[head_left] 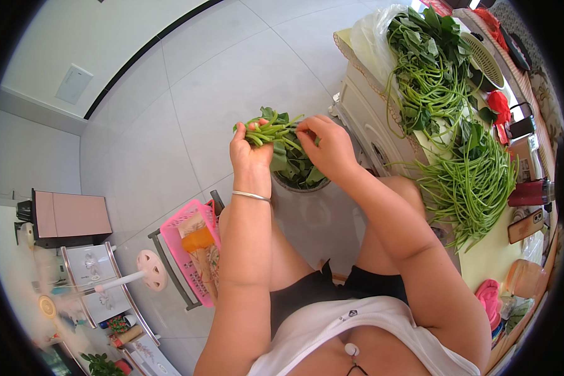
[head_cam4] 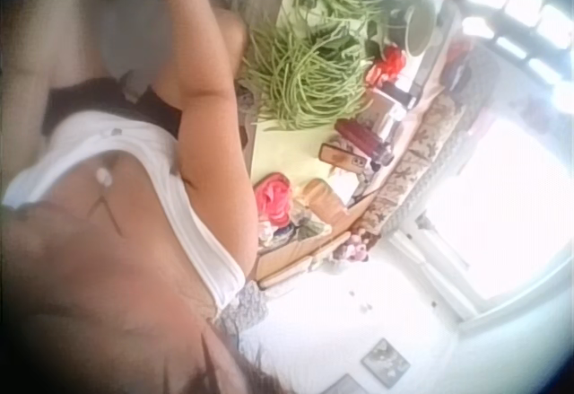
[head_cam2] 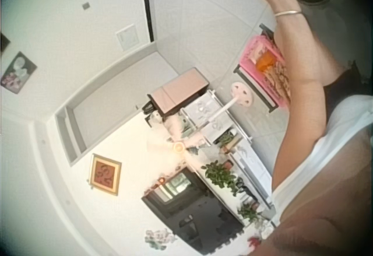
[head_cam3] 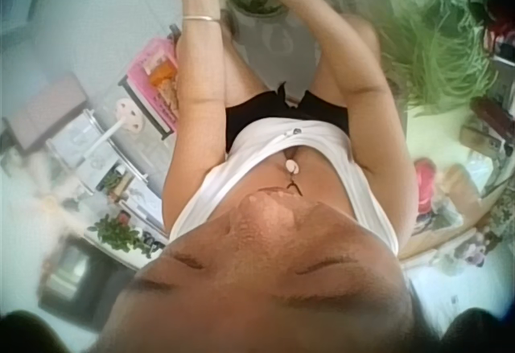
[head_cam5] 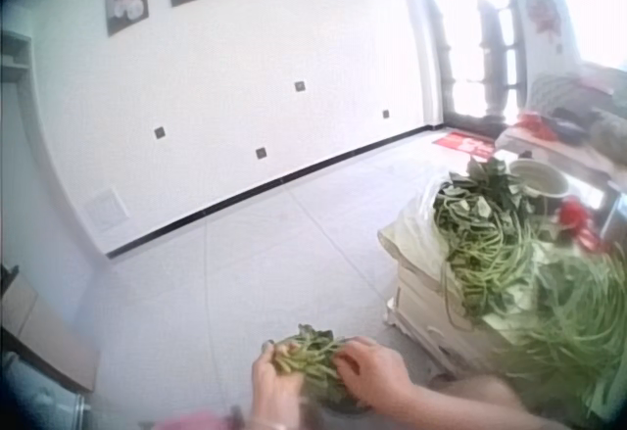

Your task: The person sorts leafy vegetables by hand, picking through a large pile on a table and placing selected stalks into a small bucket.

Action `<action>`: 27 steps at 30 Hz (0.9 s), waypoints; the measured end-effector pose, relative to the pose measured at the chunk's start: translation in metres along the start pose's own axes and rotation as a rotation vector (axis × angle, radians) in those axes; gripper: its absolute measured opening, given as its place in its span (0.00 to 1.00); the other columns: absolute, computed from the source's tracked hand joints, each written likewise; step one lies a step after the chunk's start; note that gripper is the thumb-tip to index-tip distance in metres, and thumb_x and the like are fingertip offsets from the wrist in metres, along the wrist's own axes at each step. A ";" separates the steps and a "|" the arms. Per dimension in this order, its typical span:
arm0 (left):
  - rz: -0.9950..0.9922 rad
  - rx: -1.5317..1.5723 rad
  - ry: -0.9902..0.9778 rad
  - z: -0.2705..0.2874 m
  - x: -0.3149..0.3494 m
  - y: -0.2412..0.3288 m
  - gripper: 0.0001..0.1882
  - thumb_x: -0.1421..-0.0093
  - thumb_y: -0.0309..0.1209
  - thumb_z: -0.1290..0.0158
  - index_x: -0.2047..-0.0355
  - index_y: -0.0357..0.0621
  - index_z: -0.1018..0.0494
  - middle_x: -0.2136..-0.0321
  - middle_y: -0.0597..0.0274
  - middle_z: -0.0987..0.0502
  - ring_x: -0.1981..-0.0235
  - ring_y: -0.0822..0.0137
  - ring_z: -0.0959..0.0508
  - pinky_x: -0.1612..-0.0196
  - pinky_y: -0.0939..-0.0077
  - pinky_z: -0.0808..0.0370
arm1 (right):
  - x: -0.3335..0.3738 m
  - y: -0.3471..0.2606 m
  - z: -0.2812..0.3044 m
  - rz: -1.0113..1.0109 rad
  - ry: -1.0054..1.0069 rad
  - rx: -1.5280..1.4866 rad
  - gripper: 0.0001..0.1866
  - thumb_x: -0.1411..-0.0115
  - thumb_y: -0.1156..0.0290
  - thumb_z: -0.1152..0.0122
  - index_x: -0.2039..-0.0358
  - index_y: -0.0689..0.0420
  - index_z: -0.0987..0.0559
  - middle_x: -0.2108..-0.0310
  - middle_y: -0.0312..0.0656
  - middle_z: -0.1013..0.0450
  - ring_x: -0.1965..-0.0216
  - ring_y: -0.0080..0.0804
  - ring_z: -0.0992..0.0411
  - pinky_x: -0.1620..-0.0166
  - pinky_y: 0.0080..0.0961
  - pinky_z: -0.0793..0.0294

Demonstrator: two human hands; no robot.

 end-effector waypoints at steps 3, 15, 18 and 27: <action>0.011 0.014 -0.061 -0.006 0.004 -0.008 0.14 0.31 0.36 0.58 0.70 0.37 0.38 0.76 0.51 0.32 0.68 0.54 0.28 0.55 0.54 0.27 | 0.002 -0.003 -0.004 0.014 0.035 -0.027 0.07 0.48 0.71 0.35 0.69 0.58 0.21 0.71 0.40 0.27 0.73 0.36 0.28 0.68 0.31 0.29; 0.002 -0.048 -0.149 -0.017 0.017 -0.017 0.13 0.30 0.35 0.59 0.68 0.38 0.39 0.78 0.59 0.35 0.74 0.63 0.33 0.57 0.61 0.26 | -0.005 -0.003 -0.019 0.089 -0.060 0.093 0.05 0.48 0.71 0.41 0.75 0.60 0.24 0.72 0.46 0.27 0.70 0.47 0.28 0.66 0.40 0.28; -0.001 -0.039 -0.106 -0.012 0.014 -0.007 0.13 0.31 0.35 0.58 0.66 0.37 0.40 0.79 0.58 0.36 0.74 0.63 0.33 0.59 0.63 0.26 | -0.004 -0.010 -0.027 0.188 -0.106 0.134 0.06 0.48 0.72 0.39 0.72 0.61 0.23 0.72 0.47 0.27 0.72 0.46 0.28 0.67 0.37 0.28; 0.196 0.008 -0.255 -0.028 0.027 -0.020 0.15 0.32 0.35 0.55 0.62 0.31 0.39 0.76 0.63 0.38 0.79 0.71 0.36 0.72 0.75 0.32 | -0.006 0.005 -0.034 0.027 -0.289 -0.167 0.05 0.46 0.76 0.40 0.69 0.64 0.24 0.76 0.40 0.28 0.77 0.30 0.31 0.71 0.28 0.30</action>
Point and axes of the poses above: each hand's wrist, its own x-axis away from the middle knuckle, its own z-axis out of the back of the hand, y = z × x, the point moved 10 cm from there along -x, towards the middle knuckle
